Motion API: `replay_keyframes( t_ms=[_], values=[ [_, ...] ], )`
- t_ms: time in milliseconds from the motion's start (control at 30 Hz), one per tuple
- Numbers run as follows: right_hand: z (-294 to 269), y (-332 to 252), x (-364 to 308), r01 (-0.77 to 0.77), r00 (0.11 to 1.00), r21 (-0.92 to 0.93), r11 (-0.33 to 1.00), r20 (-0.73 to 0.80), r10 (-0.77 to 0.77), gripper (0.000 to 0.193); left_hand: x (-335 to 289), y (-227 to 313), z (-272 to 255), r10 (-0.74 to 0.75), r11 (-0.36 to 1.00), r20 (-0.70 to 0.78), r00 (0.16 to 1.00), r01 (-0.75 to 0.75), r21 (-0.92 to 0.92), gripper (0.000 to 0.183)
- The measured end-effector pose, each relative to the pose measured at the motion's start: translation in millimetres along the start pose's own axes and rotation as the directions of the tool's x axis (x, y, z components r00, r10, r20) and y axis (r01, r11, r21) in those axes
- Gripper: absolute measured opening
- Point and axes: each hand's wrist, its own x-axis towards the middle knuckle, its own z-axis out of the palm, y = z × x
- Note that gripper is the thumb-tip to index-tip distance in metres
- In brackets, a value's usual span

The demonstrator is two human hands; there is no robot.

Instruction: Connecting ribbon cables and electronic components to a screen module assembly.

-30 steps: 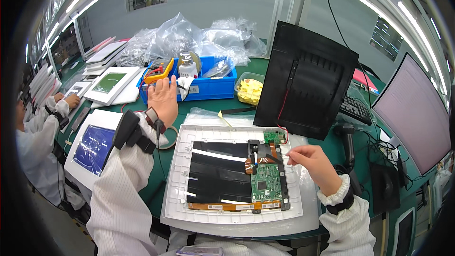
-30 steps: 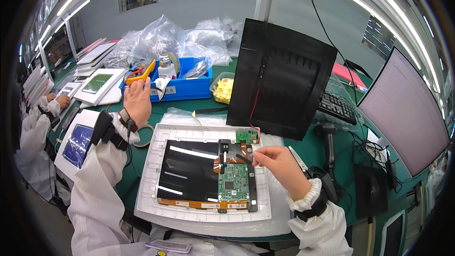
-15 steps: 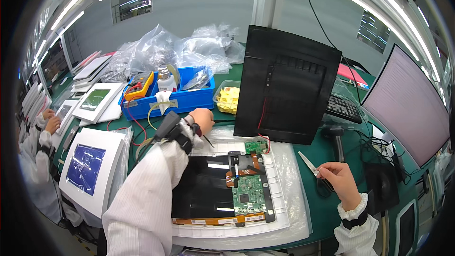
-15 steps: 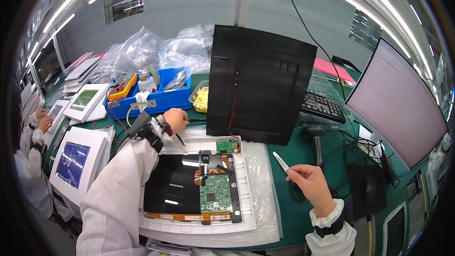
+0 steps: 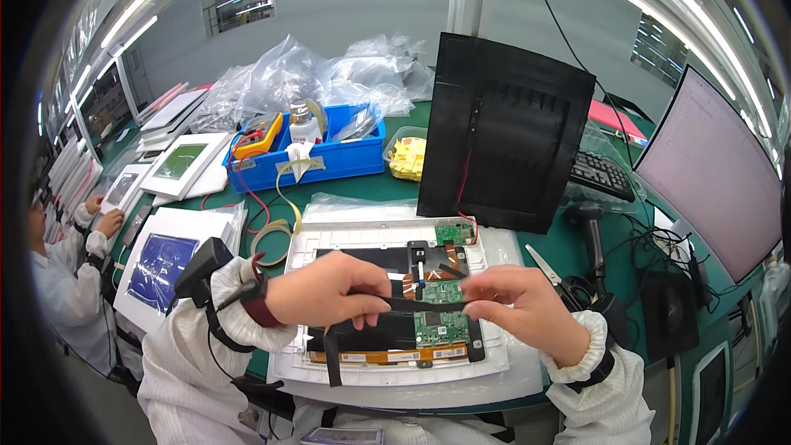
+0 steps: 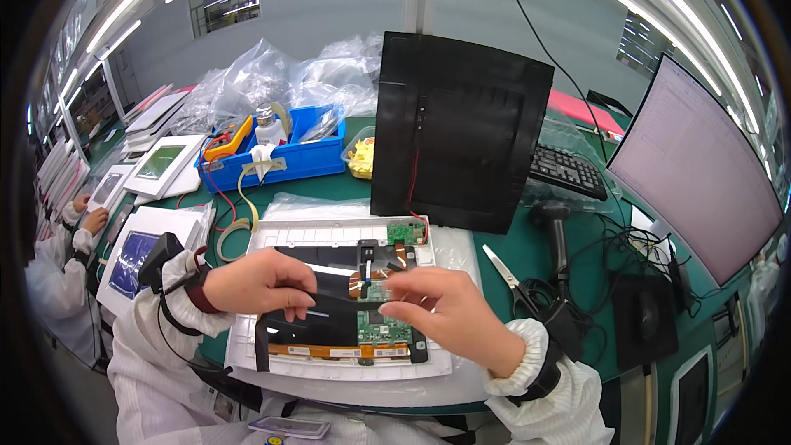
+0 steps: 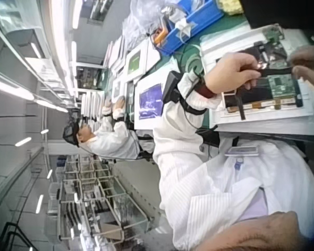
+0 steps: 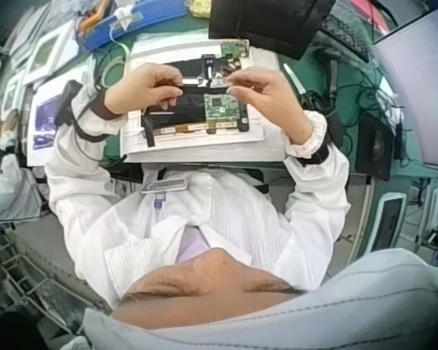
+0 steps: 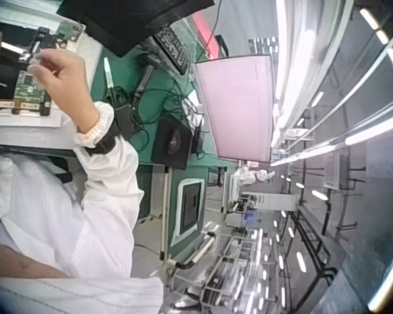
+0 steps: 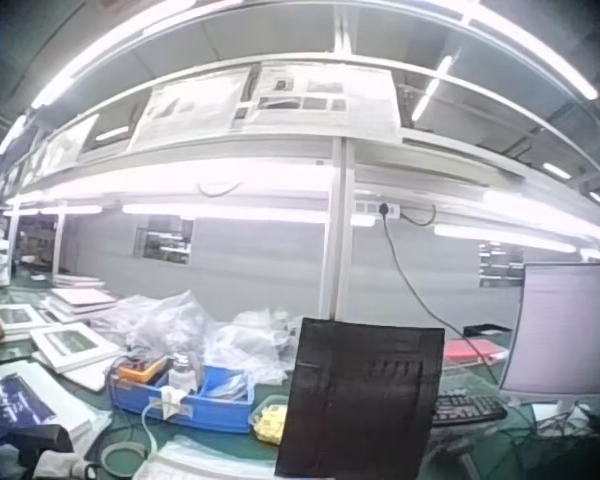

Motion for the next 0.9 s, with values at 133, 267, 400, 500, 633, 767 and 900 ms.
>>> replay_keyframes(
  t_ms=[133, 267, 400, 500, 633, 767, 900],
  values=[
    [14.7, -4.2, -4.0, -0.045, 0.998, -0.071, 0.996, 0.036, 0.048, 0.004, -3.5, -13.9, 14.3, -0.034, 0.999, 0.065, 0.997, 0.033, 0.018, 0.011],
    [29.9, 1.7, -11.9, -0.204, 0.977, -0.046, 0.978, 0.044, 0.206, 0.009, 1.8, -17.0, 42.4, 0.073, 0.997, -0.017, 0.997, -0.073, 0.028, 0.015],
    [22.7, 11.0, -16.4, -0.455, 0.886, 0.136, 0.880, 0.163, 0.434, 0.015, 8.2, -30.5, 63.8, 0.094, 0.996, -0.086, 0.992, -0.094, 0.003, 0.013],
    [13.9, 24.6, -21.6, -0.502, 0.861, 0.225, 0.835, 0.228, 0.455, 0.019, 6.3, -29.6, 69.3, 0.063, 0.996, -0.123, 0.990, -0.070, -0.052, 0.013],
    [10.7, 29.5, -27.7, -0.490, 0.861, 0.175, 0.854, 0.250, 0.443, 0.018, 8.5, -32.2, 72.4, -0.012, 0.999, -0.073, 0.997, 0.010, -0.040, 0.012],
    [11.5, 28.3, -27.2, -0.519, 0.840, 0.100, 0.849, 0.244, 0.485, 0.015, 13.8, -36.3, 76.8, 0.018, 0.998, -0.074, 0.997, -0.022, -0.058, 0.013],
    [12.8, 27.2, -26.5, -0.526, 0.841, 0.104, 0.844, 0.214, 0.498, 0.014, 14.2, -36.7, 79.7, 0.023, 0.997, -0.054, 0.998, -0.028, -0.077, 0.013]
  ],
)
